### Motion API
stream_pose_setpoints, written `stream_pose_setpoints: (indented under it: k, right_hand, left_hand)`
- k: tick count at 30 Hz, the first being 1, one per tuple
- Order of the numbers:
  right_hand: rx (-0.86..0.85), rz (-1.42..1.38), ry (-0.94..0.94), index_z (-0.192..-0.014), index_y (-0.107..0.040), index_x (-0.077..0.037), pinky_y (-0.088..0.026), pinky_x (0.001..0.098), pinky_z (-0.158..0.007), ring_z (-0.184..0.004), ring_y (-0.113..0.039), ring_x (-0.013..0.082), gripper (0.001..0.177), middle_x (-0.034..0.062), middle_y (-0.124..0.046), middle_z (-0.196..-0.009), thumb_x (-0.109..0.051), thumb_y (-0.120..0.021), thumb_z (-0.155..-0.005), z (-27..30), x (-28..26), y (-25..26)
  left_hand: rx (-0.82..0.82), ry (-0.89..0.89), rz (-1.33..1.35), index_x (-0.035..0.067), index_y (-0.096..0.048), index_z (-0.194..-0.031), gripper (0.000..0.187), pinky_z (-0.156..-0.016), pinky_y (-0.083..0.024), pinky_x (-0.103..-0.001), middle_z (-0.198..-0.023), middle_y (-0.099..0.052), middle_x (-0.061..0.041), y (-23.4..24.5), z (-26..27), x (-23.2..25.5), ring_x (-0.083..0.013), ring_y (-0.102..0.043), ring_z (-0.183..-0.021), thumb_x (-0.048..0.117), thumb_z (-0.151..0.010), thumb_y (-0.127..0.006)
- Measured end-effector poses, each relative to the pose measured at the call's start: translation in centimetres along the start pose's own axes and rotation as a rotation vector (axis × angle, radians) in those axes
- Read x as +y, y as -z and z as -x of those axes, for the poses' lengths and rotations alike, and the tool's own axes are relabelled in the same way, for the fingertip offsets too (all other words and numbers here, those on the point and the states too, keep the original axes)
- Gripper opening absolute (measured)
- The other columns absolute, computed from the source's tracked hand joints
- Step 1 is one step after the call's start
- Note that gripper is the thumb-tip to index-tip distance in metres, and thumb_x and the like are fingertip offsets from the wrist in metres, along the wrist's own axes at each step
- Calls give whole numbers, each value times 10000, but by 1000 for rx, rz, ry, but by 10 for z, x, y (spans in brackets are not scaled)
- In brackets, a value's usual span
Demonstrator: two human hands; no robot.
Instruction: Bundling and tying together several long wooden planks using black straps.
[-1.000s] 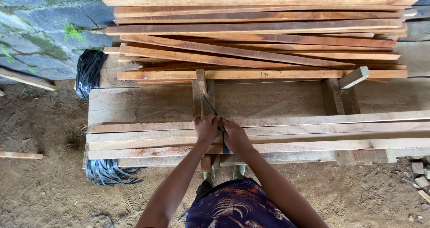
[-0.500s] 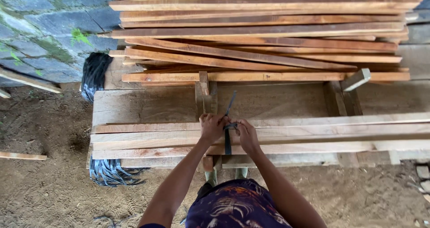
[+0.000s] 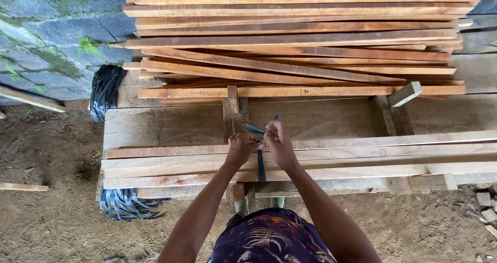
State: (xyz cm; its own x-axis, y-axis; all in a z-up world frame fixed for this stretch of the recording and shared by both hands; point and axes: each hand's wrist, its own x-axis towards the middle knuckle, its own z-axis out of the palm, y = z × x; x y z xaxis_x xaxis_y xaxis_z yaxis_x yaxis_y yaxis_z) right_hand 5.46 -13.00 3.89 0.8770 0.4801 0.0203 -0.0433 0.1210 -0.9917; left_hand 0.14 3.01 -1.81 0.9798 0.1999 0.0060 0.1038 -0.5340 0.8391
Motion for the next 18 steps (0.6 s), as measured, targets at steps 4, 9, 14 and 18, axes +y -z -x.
stream_pose_setpoints:
  k: [4,9,14,18]
  right_hand:
    - [-29,0,-54,-1184,-436,-50,-506,300,-626,-667,-521,138,207,65,-476,-752,-3,-477,-987,-16,-3,-11]
    - [-14,252,12,-1065,-491,-78,-462,334,-555,-625,-600,155,155,114,-620,-689,-102,-584,-944,-34,-6,-26]
    - [-149,472,16,-1267,-471,-106,-486,455,-796,-944,-640,309,311,192,-722,-1058,-200,-579,-991,-27,-31,-8]
    - [-299,884,144,-1359,-430,-126,-516,589,-981,-1198,-645,449,443,228,-669,-1256,-226,-586,-956,-16,26,30]
  left_hand:
    - [7,-43,-127,285,-701,-914,149,-1024,-359,-387,-809,-768,75,-17,-7,-27,-203,-637,-965,339,-822,-805]
    - [87,-18,-104,162,-686,-837,291,-1058,-351,-443,-766,-722,-65,-19,-3,-21,-261,-641,-934,435,-851,-786]
    - [69,-19,-72,215,-709,-938,193,-1084,-316,-427,-777,-733,8,-19,-3,-25,-190,-629,-952,402,-900,-741]
    - [94,2,-77,165,-726,-954,229,-1070,-327,-429,-770,-743,-17,-17,-1,-20,-189,-640,-939,387,-901,-741]
